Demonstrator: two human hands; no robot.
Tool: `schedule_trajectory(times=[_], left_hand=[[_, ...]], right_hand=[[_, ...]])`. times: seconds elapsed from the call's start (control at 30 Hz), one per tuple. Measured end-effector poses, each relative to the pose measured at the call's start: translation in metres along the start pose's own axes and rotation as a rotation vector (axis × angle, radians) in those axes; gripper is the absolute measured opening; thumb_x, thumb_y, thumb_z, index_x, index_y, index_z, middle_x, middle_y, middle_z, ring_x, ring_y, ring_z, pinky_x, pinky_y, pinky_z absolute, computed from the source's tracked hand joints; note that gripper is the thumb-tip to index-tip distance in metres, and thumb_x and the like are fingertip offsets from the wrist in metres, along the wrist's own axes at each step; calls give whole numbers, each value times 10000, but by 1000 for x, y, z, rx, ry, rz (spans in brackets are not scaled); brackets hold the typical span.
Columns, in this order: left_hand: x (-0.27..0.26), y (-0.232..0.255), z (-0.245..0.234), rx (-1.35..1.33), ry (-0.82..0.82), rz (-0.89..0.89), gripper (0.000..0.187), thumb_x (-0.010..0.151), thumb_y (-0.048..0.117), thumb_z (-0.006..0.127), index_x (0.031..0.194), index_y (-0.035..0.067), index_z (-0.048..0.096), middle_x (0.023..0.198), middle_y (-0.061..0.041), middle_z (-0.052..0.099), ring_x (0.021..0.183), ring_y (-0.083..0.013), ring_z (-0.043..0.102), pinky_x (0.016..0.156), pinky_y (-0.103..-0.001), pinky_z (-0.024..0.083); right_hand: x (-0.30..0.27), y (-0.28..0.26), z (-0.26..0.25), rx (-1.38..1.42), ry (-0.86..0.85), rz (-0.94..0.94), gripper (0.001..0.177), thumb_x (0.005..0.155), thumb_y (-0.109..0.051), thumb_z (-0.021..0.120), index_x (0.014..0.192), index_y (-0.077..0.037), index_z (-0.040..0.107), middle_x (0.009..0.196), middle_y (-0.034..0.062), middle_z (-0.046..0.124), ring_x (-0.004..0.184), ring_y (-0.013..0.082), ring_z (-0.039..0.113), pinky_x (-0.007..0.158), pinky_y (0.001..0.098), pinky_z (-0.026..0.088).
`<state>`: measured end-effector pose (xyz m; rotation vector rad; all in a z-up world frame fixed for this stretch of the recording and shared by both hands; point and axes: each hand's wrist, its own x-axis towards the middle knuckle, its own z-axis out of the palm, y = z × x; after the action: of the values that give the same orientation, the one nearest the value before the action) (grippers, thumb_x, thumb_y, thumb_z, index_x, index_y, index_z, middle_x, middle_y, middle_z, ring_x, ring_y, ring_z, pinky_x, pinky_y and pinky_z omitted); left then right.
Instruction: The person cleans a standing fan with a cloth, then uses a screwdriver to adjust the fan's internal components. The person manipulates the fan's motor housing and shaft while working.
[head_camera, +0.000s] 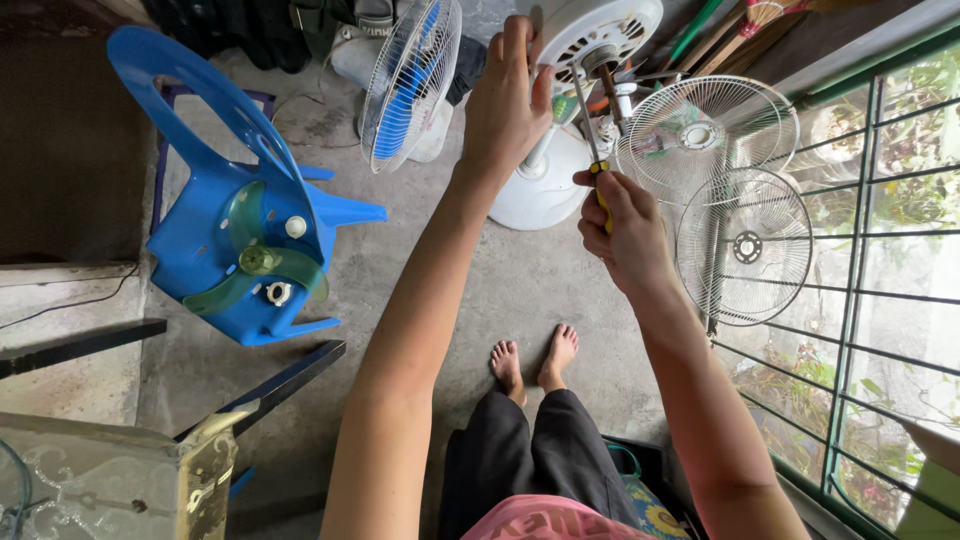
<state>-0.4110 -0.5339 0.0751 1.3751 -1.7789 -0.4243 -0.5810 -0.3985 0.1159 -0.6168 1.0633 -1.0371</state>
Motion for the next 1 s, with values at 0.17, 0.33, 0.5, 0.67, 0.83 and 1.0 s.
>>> schedule_trajectory(times=[0.17, 0.33, 0.5, 0.67, 0.83, 1.0], left_hand=[[1, -5, 0, 12, -14, 10, 447, 996, 130, 664, 1310, 90, 348, 1185, -202, 617, 956, -369, 760, 720, -399, 675], [-4, -13, 7, -36, -34, -40, 414, 1011, 169, 658, 1304, 84, 379, 1242, -186, 611, 1006, -340, 759, 735, -407, 667], [-30, 1, 18, -557, 37, -217, 617, 977, 337, 658, 1414, 42, 337, 1324, -237, 515, 1066, -330, 702, 677, -414, 650], [-74, 35, 25, -972, -210, -773, 637, 882, 519, 721, 1207, 6, 529, 1061, -143, 682, 974, -223, 738, 734, -326, 678], [-90, 58, 10, -945, -303, -799, 577, 827, 505, 776, 1072, 12, 602, 1030, -101, 654, 921, -174, 720, 705, -312, 659], [-85, 64, 9, -1001, -340, -861, 596, 820, 508, 776, 1061, -9, 601, 959, -124, 700, 842, -181, 740, 685, -320, 669]], right_hand=[[2, 1, 6, -898, 186, -232, 275, 1132, -231, 516, 1181, 25, 601, 732, 98, 622, 545, 174, 556, 470, 340, 419], [-5, -7, 11, -1527, 288, -447, 227, 1101, -205, 559, 1157, 12, 520, 928, 199, 736, 610, 374, 711, 451, 482, 510], [-3, -13, 3, -1186, 247, -500, 308, 1040, -229, 626, 1214, 13, 554, 830, 159, 714, 623, 265, 700, 502, 371, 500], [5, -3, -11, -51, 118, -49, 230, 1037, -199, 543, 1145, 2, 575, 770, 27, 542, 521, 78, 418, 427, 221, 315], [9, 14, -14, 126, 115, -52, 192, 1041, -139, 579, 1117, 35, 557, 795, 33, 540, 577, 77, 448, 469, 220, 352], [4, 24, -4, -786, 267, -618, 217, 1084, -106, 641, 1178, 29, 499, 998, 95, 652, 829, 153, 643, 655, 295, 520]])
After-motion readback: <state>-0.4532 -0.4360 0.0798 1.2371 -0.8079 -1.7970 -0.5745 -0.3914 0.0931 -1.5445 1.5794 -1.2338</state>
